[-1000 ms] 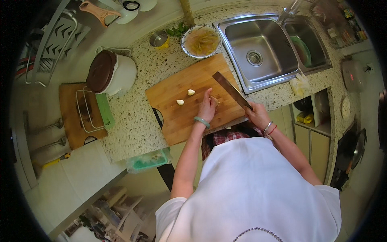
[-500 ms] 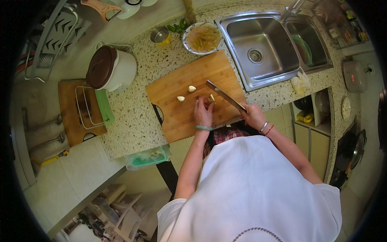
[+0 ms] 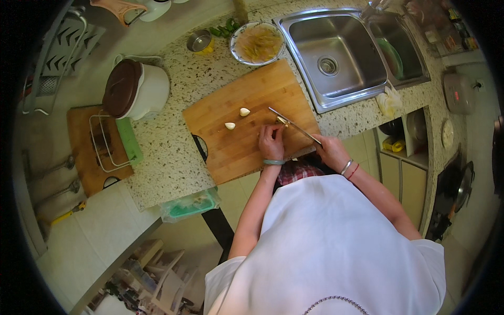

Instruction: The person removes a yellow vegetable from a plastic bag and slices it into thin strips on a wooden cutting board using a knife. They then rinse the sliced vegetable in a bowl under running water. Finally, the person peels and slices garlic cloves on the same cutting board.

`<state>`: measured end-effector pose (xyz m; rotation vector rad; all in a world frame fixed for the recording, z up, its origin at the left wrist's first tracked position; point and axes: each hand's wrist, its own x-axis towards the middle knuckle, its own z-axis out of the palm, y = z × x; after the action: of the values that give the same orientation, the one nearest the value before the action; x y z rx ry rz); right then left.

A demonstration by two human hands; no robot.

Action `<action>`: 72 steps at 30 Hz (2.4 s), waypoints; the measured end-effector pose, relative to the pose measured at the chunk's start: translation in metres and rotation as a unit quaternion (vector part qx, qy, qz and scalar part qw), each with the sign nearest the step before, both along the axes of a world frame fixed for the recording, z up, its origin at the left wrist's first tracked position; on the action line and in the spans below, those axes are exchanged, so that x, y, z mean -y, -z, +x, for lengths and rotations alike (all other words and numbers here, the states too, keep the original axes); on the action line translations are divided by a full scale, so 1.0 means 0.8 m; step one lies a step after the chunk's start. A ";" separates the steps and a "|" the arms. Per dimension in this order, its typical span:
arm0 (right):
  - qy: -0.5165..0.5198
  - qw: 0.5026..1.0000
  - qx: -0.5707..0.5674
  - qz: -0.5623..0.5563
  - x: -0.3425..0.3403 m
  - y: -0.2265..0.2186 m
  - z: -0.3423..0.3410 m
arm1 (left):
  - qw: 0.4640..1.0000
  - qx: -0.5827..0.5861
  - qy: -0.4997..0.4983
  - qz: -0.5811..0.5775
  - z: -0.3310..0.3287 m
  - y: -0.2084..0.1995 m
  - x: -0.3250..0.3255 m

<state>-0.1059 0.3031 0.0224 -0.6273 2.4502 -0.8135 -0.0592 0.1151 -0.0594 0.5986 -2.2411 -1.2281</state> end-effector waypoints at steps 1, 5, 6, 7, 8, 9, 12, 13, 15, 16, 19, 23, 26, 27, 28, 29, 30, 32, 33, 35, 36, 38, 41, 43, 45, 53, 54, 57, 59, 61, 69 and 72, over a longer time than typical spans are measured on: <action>-0.004 1.000 -0.004 0.004 -0.002 0.000 0.003 | 1.000 -0.001 -0.001 0.011 0.001 0.004 -0.001; -0.003 0.999 -0.037 -0.002 -0.008 0.004 0.013 | 1.000 -0.007 -0.003 0.019 0.001 0.008 -0.003; -0.001 0.999 -0.043 -0.007 -0.009 0.002 0.015 | 1.000 -0.005 -0.005 0.026 0.000 0.004 -0.004; 0.002 0.999 -0.048 -0.013 -0.010 -0.001 0.016 | 0.999 -0.003 -0.006 0.032 0.000 0.000 -0.004; 0.001 0.999 -0.039 -0.001 -0.009 -0.007 0.017 | 0.999 -0.011 -0.007 0.031 0.000 0.000 -0.004; 0.000 0.999 -0.030 0.011 -0.009 -0.014 0.017 | 0.999 -0.019 -0.008 0.030 -0.001 -0.001 -0.004; 0.003 0.999 -0.036 0.030 -0.013 -0.005 0.027 | 0.999 -0.024 -0.002 0.039 -0.001 -0.002 -0.004; 0.005 0.999 -0.043 0.033 -0.015 -0.001 0.029 | 0.999 -0.023 0.002 0.044 -0.001 -0.002 -0.004; 0.008 0.997 -0.017 0.071 -0.007 -0.012 0.031 | 0.999 -0.013 0.003 0.045 0.001 0.004 -0.001; 0.010 0.996 -0.004 0.090 -0.003 -0.019 0.031 | 0.999 -0.008 0.004 0.045 0.002 0.006 -0.001; 0.003 0.995 -0.017 0.100 0.006 -0.033 0.031 | 0.999 0.008 0.009 0.044 0.002 0.009 0.001; -0.007 0.993 -0.013 0.120 0.015 -0.037 0.031 | 1.000 -0.010 0.011 0.018 0.001 0.010 0.000; -0.009 0.992 -0.016 0.121 0.020 -0.036 0.029 | 1.000 -0.026 0.015 -0.004 -0.002 0.004 0.000; -0.009 0.992 -0.017 0.125 0.022 -0.036 0.029 | 1.000 -0.020 0.016 -0.004 -0.002 0.001 0.000; -0.008 0.991 -0.017 0.129 0.023 -0.036 0.029 | 1.000 -0.014 0.017 -0.005 -0.003 -0.001 0.000; -0.012 0.992 -0.018 0.124 0.024 -0.033 0.027 | 1.000 -0.015 0.017 0.005 -0.002 0.003 0.001; -0.017 0.993 -0.020 0.118 0.025 -0.028 0.024 | 1.000 -0.015 0.017 0.015 -0.002 0.006 0.001; -0.022 0.994 -0.019 0.108 0.025 -0.021 0.020 | 1.000 -0.014 0.017 0.018 -0.001 0.010 0.002; -0.022 0.994 -0.016 0.103 0.024 -0.018 0.019 | 1.000 -0.013 0.017 0.010 -0.001 0.010 0.002; -0.018 0.995 -0.011 0.100 0.024 -0.018 0.018 | 1.000 -0.007 0.014 -0.003 -0.001 0.010 0.003; -0.014 0.995 -0.010 0.102 0.024 -0.020 0.019 | 1.000 -0.004 0.010 -0.008 -0.001 0.010 0.004; -0.005 0.996 -0.007 0.089 0.023 -0.020 0.022 | 1.000 0.004 0.010 0.002 -0.001 0.008 0.004; 0.012 0.998 0.007 0.060 0.015 -0.020 0.026 | 0.999 0.009 0.016 0.031 0.000 0.001 0.003; 0.024 0.998 0.025 0.061 0.013 -0.031 0.027 | 0.999 -0.002 0.016 0.029 -0.001 -0.003 0.002; 0.014 0.999 0.003 0.052 0.011 -0.032 0.028 | 0.999 -0.006 0.018 0.032 -0.002 -0.002 0.001; 0.005 0.993 0.018 0.115 0.025 -0.041 0.028 | 1.000 -0.008 0.014 0.021 0.000 0.006 0.002; 0.001 0.994 0.012 0.110 0.025 -0.038 0.029 | 1.000 -0.003 0.018 0.015 0.000 0.004 0.003; -0.006 0.995 -0.003 0.102 0.030 -0.029 0.029 | 1.000 0.009 0.018 0.012 0.000 0.008 0.004; -0.008 0.995 -0.010 0.102 0.034 -0.023 0.029 | 1.000 0.006 0.016 0.013 0.000 0.011 0.004; -0.010 0.995 -0.014 0.103 0.038 -0.018 0.028 | 1.000 -0.006 0.016 0.009 0.000 0.010 0.004; -0.005 0.994 -0.017 0.104 0.049 -0.006 0.027 | 1.000 -0.002 0.020 0.017 0.002 0.010 0.003; -0.008 0.994 -0.031 0.107 0.053 0.002 0.026 | 0.999 0.013 0.020 0.029 0.005 0.011 0.003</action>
<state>-0.0849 0.2610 0.0205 -0.5984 2.5406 -0.5234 -0.0555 0.1127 -0.0683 0.5985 -2.2562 -1.3160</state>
